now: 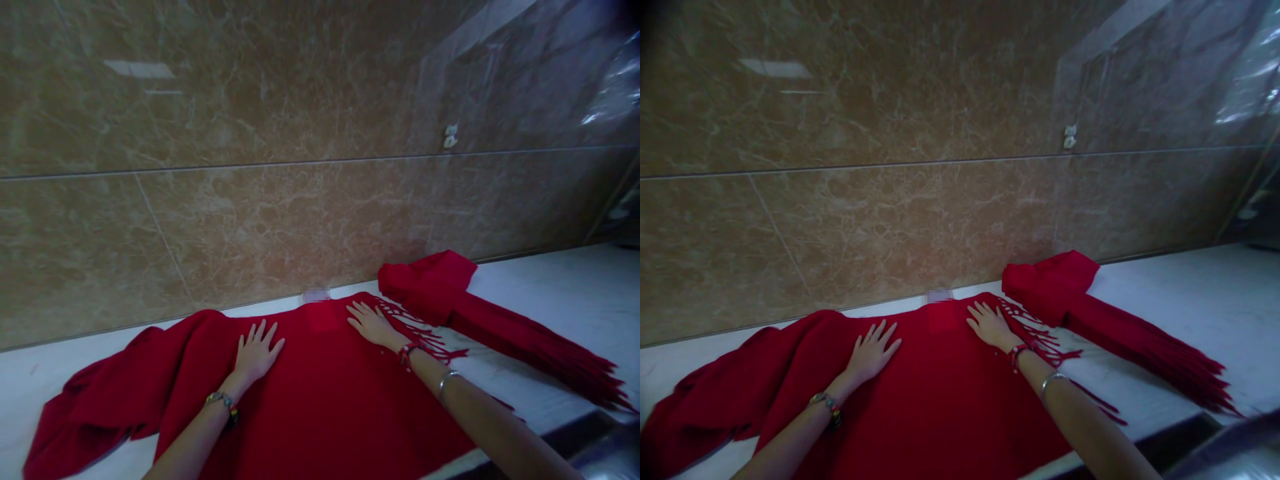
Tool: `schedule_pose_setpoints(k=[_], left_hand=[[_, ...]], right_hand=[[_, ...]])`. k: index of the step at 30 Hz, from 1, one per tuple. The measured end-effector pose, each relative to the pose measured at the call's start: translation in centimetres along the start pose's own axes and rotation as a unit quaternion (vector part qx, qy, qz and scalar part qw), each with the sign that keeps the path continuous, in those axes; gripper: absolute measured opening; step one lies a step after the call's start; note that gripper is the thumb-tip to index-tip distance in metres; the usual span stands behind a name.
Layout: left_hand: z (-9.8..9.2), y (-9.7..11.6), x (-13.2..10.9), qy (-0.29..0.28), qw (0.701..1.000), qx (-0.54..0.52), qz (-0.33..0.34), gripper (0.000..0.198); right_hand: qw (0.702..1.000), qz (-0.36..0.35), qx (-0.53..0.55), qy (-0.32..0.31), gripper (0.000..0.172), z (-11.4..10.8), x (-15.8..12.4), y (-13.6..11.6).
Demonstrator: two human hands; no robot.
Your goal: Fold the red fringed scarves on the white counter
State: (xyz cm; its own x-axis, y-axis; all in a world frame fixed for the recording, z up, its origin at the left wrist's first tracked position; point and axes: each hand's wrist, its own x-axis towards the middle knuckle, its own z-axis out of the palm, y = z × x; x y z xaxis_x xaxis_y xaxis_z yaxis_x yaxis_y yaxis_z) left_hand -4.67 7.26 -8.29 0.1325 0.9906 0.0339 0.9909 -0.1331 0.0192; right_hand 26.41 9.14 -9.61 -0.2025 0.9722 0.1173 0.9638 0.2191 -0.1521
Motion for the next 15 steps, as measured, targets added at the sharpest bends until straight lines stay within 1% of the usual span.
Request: schedule_pose_setpoints(k=[4, 6, 8, 11, 13, 15], left_hand=[[-0.3, -0.8, 0.0, 0.014, 1.000, 0.010, 0.018, 0.055], [-0.4, -1.4, -0.1, 0.014, 0.999, 0.012, 0.026, 0.054], [-0.4, -2.3, -0.1, 0.007, 0.999, 0.010, 0.034, 0.053], [-0.2, -4.2, 0.0, 0.007, 0.999, 0.004, 0.046, 0.052], [0.1, -5.7, 0.0, 0.011, 0.998, 0.004, 0.054, 0.052], [0.5, -7.2, -0.1, 0.013, 0.998, 0.007, 0.067, 0.052]], right_hand=[[1.000, 0.022, -0.009, 0.002, 0.049, -0.6, -0.9, 1.3], [1.000, 0.021, -0.012, 0.000, 0.051, -1.0, -2.3, 1.8], [1.000, -0.007, -0.013, 0.002, 0.053, -1.2, -4.3, 1.9], [0.998, -0.062, -0.001, 0.011, 0.055, -1.4, -7.4, 1.2], [0.997, -0.072, 0.009, 0.007, 0.056, -1.6, -8.8, 0.4], [0.997, -0.076, 0.019, -0.001, 0.056, -1.9, -9.4, -0.4]])
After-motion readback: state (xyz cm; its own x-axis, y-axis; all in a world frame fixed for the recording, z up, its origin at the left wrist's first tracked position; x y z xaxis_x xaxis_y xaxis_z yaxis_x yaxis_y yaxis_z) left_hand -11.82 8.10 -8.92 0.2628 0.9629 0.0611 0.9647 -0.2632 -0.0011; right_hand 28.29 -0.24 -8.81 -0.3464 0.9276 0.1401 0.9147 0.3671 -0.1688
